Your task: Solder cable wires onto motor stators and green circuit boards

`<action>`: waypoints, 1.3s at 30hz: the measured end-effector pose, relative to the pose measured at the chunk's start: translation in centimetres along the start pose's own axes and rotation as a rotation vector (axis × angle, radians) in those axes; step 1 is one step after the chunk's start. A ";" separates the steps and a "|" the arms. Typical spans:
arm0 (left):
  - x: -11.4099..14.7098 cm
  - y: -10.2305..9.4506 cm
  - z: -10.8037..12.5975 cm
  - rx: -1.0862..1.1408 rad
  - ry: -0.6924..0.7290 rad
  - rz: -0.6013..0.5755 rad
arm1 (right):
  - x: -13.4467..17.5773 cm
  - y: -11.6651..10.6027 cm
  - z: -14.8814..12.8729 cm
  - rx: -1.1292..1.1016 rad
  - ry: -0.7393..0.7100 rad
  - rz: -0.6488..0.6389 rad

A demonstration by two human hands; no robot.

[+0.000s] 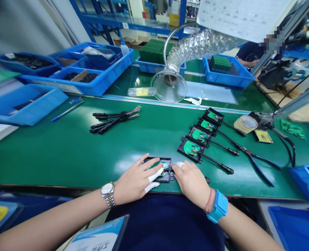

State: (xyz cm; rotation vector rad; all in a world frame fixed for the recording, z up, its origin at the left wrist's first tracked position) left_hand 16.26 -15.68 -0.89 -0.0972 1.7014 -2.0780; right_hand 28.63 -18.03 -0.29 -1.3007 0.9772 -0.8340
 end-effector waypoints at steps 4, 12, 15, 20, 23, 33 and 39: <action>0.4 -0.1 -0.6 0.051 -0.024 0.022 | 0.4 -0.6 0.0 -0.047 -0.002 0.031; -0.5 -1.3 0.7 0.096 -0.075 0.051 | 1.7 -2.9 7.3 -0.061 0.155 0.205; -1.3 -0.8 2.2 0.090 -0.031 0.055 | 1.9 -2.2 12.3 -0.061 0.283 0.198; -3.2 0.7 4.0 0.131 0.130 0.054 | 1.4 -0.7 18.1 -0.048 0.380 0.176; -4.7 1.3 4.0 0.147 0.186 0.054 | 0.4 -0.5 20.4 -0.039 0.410 0.171; -7.2 -0.2 3.5 0.318 -0.178 0.063 | -4.7 0.2 29.9 -0.059 0.571 0.122; -9.3 1.6 1.4 0.240 -0.390 0.015 | -6.9 1.4 31.7 -0.129 0.601 0.081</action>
Point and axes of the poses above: each hand's wrist, its own x-axis away from the middle knuckle, its own y-axis out of the palm, z = x × y, the point moved 7 cm from there along -x, towards the middle knuckle, and after that the axes turned 3 degrees about x, right-handed, at the moved point
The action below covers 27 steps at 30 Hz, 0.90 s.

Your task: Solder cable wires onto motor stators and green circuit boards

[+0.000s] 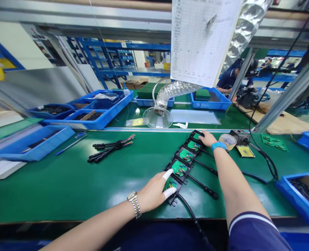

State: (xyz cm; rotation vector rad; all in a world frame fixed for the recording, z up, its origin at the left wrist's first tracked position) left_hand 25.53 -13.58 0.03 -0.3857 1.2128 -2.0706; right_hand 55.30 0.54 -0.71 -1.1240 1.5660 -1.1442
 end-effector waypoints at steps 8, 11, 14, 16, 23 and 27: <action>-4.7 -2.9 -6.2 -0.050 -0.269 -0.079 | 3.0 -0.3 1.4 -0.079 0.048 -0.020; -7.6 -4.1 -8.9 -0.069 -0.290 -0.089 | 6.5 -0.9 1.8 -0.095 0.065 -0.010; -10.5 -4.3 -10.3 -0.099 -0.268 -0.082 | 11.5 -1.2 1.0 -0.136 0.043 -0.021; -12.1 -3.6 -10.0 -0.115 -0.210 -0.079 | 15.3 -1.0 -0.2 -0.186 0.010 -0.054; -13.4 -0.3 -5.6 -0.202 0.018 -0.054 | 23.6 -1.1 -4.7 -0.210 -0.156 0.021; -11.6 -3.0 -6.1 -0.273 -0.008 0.009 | 22.7 -2.2 -6.4 -0.058 -0.364 0.109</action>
Point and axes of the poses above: each hand's wrist, its own x-axis away from the middle knuckle, its own y-axis out of the palm, z = x × y, the point moved 7 cm from there along -x, towards the middle knuckle, and after that the axes turned 3 degrees about x, right-handed, at the moved point
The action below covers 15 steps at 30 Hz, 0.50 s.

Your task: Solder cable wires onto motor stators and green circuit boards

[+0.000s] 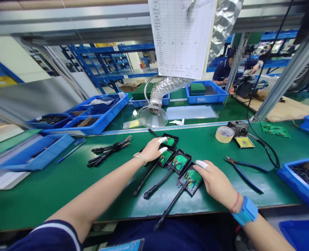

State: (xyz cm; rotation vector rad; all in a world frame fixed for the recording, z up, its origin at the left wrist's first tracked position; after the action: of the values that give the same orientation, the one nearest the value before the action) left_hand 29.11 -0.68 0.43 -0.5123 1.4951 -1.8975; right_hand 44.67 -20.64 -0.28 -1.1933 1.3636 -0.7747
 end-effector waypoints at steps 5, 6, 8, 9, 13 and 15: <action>4.8 -2.7 -4.2 -0.129 -0.253 0.031 | -3.8 1.2 -0.9 -0.044 -0.263 -0.082; 5.6 -2.6 -4.6 -0.143 -0.290 0.015 | -4.4 1.6 -0.9 -0.083 -0.287 -0.091; 6.6 -1.9 -4.8 -0.154 -0.326 -0.017 | -5.5 2.1 -1.0 -0.169 -0.305 -0.087; 6.7 -1.4 -4.6 -0.154 -0.327 -0.027 | -5.8 2.3 -1.1 -0.203 -0.301 -0.077; 4.9 0.0 -3.9 -0.135 -0.267 -0.036 | -6.0 3.2 -2.5 -0.232 -0.240 -0.042; 3.4 0.4 -3.9 -0.112 -0.203 -0.051 | -5.7 3.6 -3.3 -0.225 -0.168 -0.015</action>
State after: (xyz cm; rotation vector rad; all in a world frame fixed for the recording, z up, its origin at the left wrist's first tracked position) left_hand 24.22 -0.41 -1.35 -0.7772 1.4719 -1.7488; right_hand 40.02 -14.86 -1.29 -1.4124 1.3279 -0.5281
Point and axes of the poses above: each hand's wrist, its own x-axis away from the middle knuckle, its own y-axis out of the palm, z = x × y, the point moved 7 cm from there along -x, towards the middle knuckle, and after that the axes turned 3 degrees about x, right-handed, at the moved point
